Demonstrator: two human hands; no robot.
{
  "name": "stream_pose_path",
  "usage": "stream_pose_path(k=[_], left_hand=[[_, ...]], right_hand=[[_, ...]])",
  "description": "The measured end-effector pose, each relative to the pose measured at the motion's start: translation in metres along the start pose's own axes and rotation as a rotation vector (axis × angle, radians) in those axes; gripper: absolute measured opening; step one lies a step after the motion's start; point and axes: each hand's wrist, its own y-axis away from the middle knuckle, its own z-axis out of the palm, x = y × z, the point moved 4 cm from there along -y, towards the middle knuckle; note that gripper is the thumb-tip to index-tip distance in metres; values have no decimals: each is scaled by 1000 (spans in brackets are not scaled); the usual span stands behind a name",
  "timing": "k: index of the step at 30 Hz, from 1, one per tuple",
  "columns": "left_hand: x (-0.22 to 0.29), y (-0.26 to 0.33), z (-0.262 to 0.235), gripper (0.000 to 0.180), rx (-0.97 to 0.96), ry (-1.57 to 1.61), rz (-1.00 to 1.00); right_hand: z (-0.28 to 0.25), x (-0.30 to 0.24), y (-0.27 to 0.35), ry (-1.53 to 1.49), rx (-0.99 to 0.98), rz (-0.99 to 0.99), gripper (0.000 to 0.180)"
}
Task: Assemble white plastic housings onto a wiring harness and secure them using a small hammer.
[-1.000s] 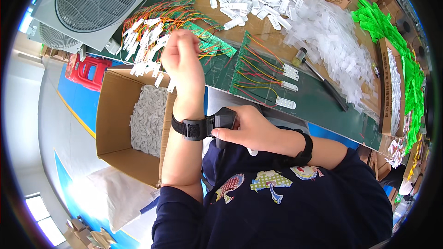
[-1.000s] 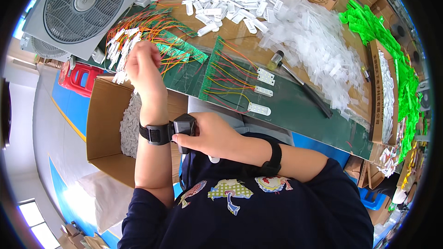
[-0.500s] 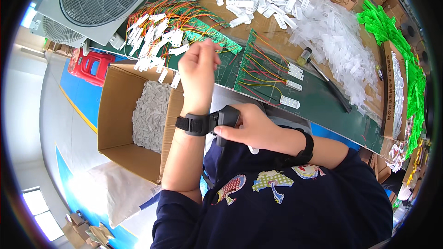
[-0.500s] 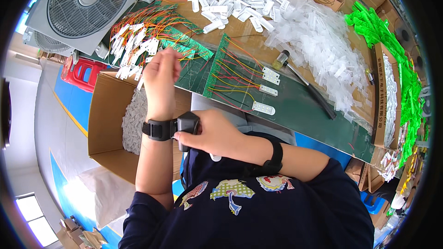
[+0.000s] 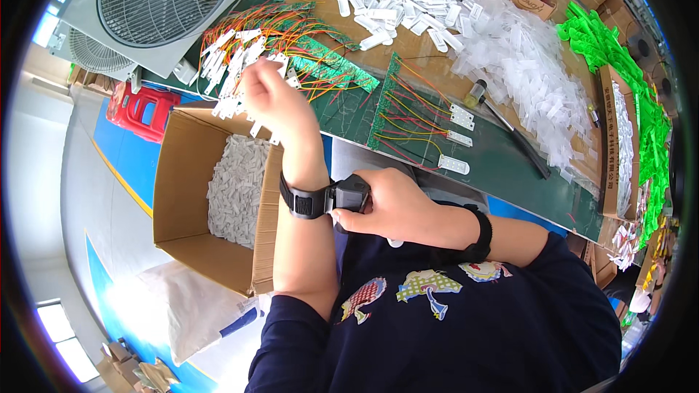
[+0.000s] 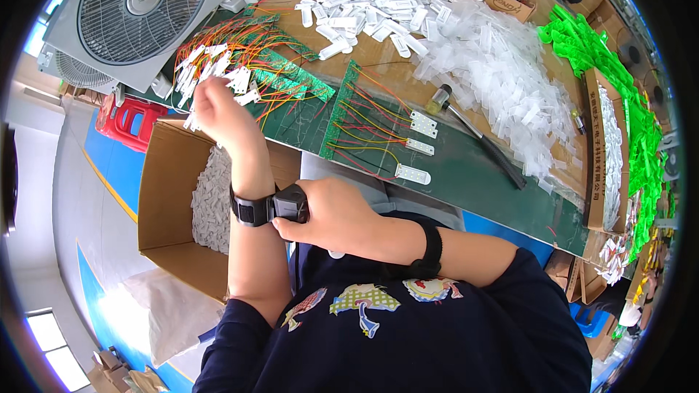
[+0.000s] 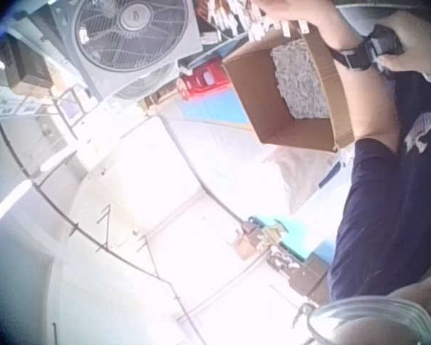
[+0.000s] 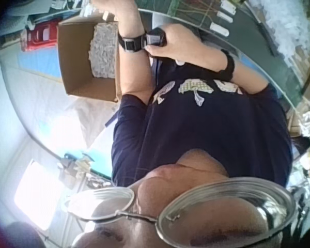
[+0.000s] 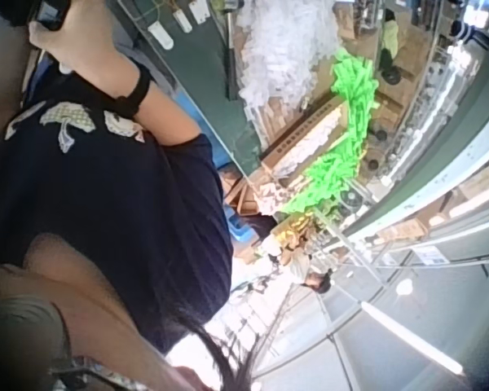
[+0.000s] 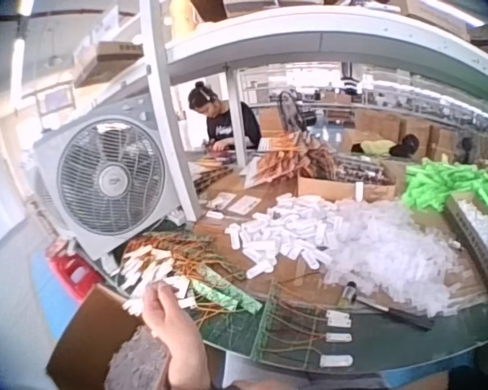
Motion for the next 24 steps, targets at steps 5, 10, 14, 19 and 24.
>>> stream_pose_path(k=[5, 10, 14, 19, 24], left_hand=[[19, 25, 33, 17, -401, -900, 679], [3, 4, 19, 22, -355, 369, -463], [-14, 7, 20, 20, -534, 1081, -902], [-12, 12, 19, 23, -391, 821, -696], [11, 15, 21, 25, -260, 112, -52]], right_hand=[[0, -2, -1, -58, -2, -11, 33], [1, -3, -3, -126, -50, -37, 30], [-1, -3, -4, -166, -112, 61, 29], [1, -3, -1, -156, -90, 81, 31], [0, -8, 2, -64, -89, 67, 34]])
